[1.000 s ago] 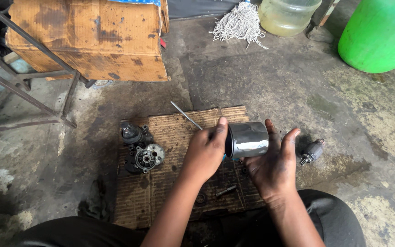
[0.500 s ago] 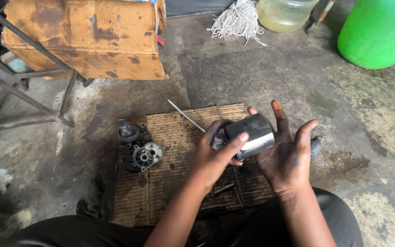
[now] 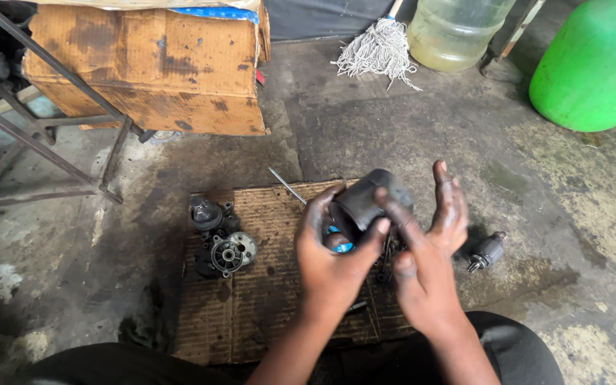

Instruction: The person sprays a cylindrical mechanical part with a blue oil can and then wipes it thoroughly with a grey cloth. They rotate the part to clean different sides and the interior, repeating the wiping process multiple times.

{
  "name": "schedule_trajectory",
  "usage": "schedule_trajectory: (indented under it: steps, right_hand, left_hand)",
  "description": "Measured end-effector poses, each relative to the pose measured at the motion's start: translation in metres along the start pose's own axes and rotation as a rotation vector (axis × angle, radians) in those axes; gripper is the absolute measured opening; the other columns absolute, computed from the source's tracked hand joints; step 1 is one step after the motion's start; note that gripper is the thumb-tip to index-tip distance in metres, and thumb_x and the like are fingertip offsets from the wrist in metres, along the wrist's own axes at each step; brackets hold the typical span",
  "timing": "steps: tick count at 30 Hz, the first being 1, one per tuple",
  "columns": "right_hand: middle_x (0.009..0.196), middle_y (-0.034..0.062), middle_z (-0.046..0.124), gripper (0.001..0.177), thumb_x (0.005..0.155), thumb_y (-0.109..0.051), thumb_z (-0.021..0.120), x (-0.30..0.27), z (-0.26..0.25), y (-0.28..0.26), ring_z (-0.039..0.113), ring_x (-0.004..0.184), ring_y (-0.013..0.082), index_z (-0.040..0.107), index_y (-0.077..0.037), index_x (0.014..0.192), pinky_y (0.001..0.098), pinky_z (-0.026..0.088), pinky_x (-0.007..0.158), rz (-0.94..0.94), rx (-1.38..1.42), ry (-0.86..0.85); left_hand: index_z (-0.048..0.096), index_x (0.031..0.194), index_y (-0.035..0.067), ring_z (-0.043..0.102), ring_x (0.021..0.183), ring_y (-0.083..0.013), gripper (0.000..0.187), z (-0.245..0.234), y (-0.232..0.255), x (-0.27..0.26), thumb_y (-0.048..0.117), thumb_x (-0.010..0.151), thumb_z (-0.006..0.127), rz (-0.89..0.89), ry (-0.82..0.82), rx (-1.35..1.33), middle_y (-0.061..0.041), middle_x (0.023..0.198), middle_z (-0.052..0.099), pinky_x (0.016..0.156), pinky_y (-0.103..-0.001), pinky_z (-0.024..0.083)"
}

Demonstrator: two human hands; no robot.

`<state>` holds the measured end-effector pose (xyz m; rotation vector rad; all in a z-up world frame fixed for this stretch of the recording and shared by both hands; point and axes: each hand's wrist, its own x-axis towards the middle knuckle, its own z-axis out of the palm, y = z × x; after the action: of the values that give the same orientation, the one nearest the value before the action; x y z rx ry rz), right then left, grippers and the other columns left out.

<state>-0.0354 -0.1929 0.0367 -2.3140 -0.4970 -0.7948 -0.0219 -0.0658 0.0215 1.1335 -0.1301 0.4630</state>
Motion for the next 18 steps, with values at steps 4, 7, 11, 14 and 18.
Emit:
schedule_trajectory:
  steps: [4,7,11,14,18]
  right_hand:
    - [0.175,0.0272,0.008,0.089,0.105,-0.075,0.01,0.001,0.008,0.004,0.006,0.163,0.0457,0.059,-0.013,0.145,0.0597,0.005,0.128,0.043,0.276,-0.039]
    - [0.175,0.0278,0.009,0.081,0.107,-0.072,0.013,-0.002,0.006,0.006,0.007,0.165,0.0456,0.062,-0.016,0.14,0.0595,0.005,0.131,-0.006,0.239,-0.015]
    - [0.172,0.0277,0.011,0.077,0.107,-0.068,0.016,-0.002,0.001,0.006,0.009,0.161,0.0459,0.062,-0.017,0.143,0.0606,0.003,0.129,0.009,-0.037,0.036]
    - [0.171,0.0284,0.011,0.071,0.108,-0.066,0.022,-0.009,0.011,0.002,0.008,0.16,0.0469,0.061,-0.018,0.143,0.0592,0.004,0.129,-0.101,-0.067,0.024]
    - [0.172,0.0284,0.012,0.071,0.109,-0.065,0.02,-0.007,0.011,0.007,0.009,0.162,0.045,0.055,-0.017,0.148,0.0589,0.005,0.131,-0.055,0.02,0.063]
  left_hand:
    - [0.06,0.121,-0.002,0.068,0.099,-0.0149,0.048,0.006,0.004,-0.012,0.007,0.08,0.083,0.043,0.063,0.092,-0.008,0.111,0.067,0.083,-0.029,0.059]
    - [0.064,0.117,-0.001,0.069,0.096,-0.0158,0.034,0.008,-0.004,-0.011,0.005,0.087,0.078,-0.236,0.098,-0.273,-0.009,0.108,0.071,0.083,-0.03,0.057]
    - [0.063,0.113,0.004,0.067,0.094,-0.0151,0.034,0.006,-0.007,-0.01,0.009,0.084,0.079,-0.372,0.17,-0.337,-0.007,0.104,0.07,0.083,-0.03,0.056]
    - [0.061,0.114,0.003,0.066,0.098,-0.0167,0.037,0.006,-0.003,-0.01,0.014,0.084,0.08,-0.385,0.171,-0.365,-0.008,0.107,0.068,0.087,-0.033,0.055]
    - [0.051,0.118,0.01,0.066,0.104,-0.02,0.05,0.004,0.009,-0.007,0.021,0.077,0.078,-0.509,0.179,-0.456,-0.008,0.111,0.065,0.085,-0.042,0.055]
